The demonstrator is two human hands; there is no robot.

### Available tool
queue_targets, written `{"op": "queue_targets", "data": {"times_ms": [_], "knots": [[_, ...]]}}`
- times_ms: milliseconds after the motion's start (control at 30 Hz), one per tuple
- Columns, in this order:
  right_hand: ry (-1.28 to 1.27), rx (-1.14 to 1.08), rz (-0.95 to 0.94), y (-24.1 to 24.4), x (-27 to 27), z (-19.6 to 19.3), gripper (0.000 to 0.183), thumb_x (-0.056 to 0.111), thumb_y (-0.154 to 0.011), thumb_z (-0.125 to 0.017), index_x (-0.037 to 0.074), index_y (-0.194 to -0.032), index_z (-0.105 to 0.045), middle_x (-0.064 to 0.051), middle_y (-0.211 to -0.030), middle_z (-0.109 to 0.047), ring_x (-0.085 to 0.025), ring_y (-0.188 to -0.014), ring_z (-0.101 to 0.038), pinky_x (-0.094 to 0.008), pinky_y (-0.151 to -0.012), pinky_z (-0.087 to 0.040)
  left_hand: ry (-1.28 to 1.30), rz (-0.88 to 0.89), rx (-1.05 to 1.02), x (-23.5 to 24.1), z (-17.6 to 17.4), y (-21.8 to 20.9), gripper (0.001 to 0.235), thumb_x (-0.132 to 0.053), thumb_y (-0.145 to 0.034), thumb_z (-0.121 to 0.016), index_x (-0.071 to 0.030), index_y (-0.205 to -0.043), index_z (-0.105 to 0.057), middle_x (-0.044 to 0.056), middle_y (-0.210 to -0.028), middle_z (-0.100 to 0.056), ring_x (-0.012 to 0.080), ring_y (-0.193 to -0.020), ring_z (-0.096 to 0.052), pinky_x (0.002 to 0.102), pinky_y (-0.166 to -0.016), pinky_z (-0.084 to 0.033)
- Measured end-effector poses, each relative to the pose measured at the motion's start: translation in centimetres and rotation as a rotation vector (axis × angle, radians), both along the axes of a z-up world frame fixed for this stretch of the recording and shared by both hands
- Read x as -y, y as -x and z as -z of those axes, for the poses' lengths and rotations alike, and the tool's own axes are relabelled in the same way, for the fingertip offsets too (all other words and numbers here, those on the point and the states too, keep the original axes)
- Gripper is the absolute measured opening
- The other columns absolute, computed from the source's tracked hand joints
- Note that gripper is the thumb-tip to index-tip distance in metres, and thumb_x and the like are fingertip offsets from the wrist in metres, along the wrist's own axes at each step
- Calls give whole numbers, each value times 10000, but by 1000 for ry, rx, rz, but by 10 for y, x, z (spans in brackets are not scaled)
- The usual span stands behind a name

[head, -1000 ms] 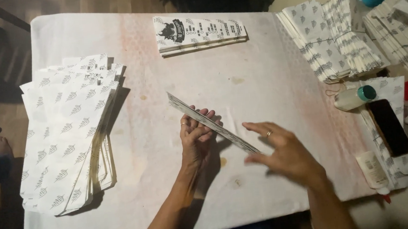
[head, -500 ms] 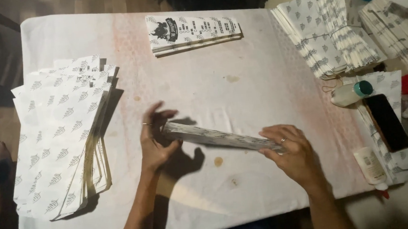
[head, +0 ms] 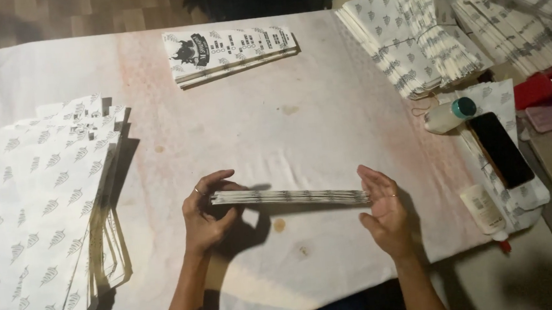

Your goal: Laying out paper wrappers, applying glue to the edges, and folding them into finished packaging.

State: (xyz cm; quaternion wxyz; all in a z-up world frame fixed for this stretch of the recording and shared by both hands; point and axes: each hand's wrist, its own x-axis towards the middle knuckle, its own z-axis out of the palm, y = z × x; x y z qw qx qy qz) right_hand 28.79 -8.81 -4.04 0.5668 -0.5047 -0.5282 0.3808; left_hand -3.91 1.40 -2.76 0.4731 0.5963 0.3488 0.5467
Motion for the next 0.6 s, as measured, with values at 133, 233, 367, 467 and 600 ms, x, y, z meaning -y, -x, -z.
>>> {"op": "queue_targets", "data": {"times_ms": [133,233,367,467,600], "knots": [[-48,130,109,-6,9,-5,607,-246,-770,-480,-32,-1337,-504,-224,-1430,-547,-335,-1371,-565,-440,-1174,-498,31,-1,-12,1,3,-2,502,42,-743,-654,-48,-1236,-617,114,-938,-778,185,-908,-754,283,-833,-603],[17,249,217,-9,14,0,254,-151,-876,-619,-62,-1112,-653,-192,-1255,-615,-283,-1205,-651,-351,-1038,-604,31,5,-7,0,8,-2,572,50,-688,-605,-42,-1253,-617,109,-965,-770,193,-906,-759,270,-797,-624],[-45,385,231,-7,16,-4,114,-108,-889,-671,-41,-980,-687,-151,-1155,-670,-216,-1102,-686,-301,-941,-614,63,-8,-26,0,6,-4,583,44,-663,-531,-59,-1230,-621,94,-934,-772,195,-840,-778,271,-763,-631],[-38,442,254,-9,16,-6,111,-83,-874,-702,-33,-972,-717,-136,-1108,-696,-209,-1083,-691,-301,-972,-602,31,-26,-71,-1,5,-5,592,30,-656,-521,-65,-1232,-621,76,-920,-771,181,-850,-766,270,-789,-619],[-28,405,259,-7,16,-10,104,-70,-864,-733,-43,-965,-735,-143,-1054,-704,-218,-1043,-706,-283,-920,-635,51,-36,-59,0,5,-6,486,30,-757,-637,-54,-1236,-628,96,-909,-769,159,-854,-746,260,-802,-589]]}}
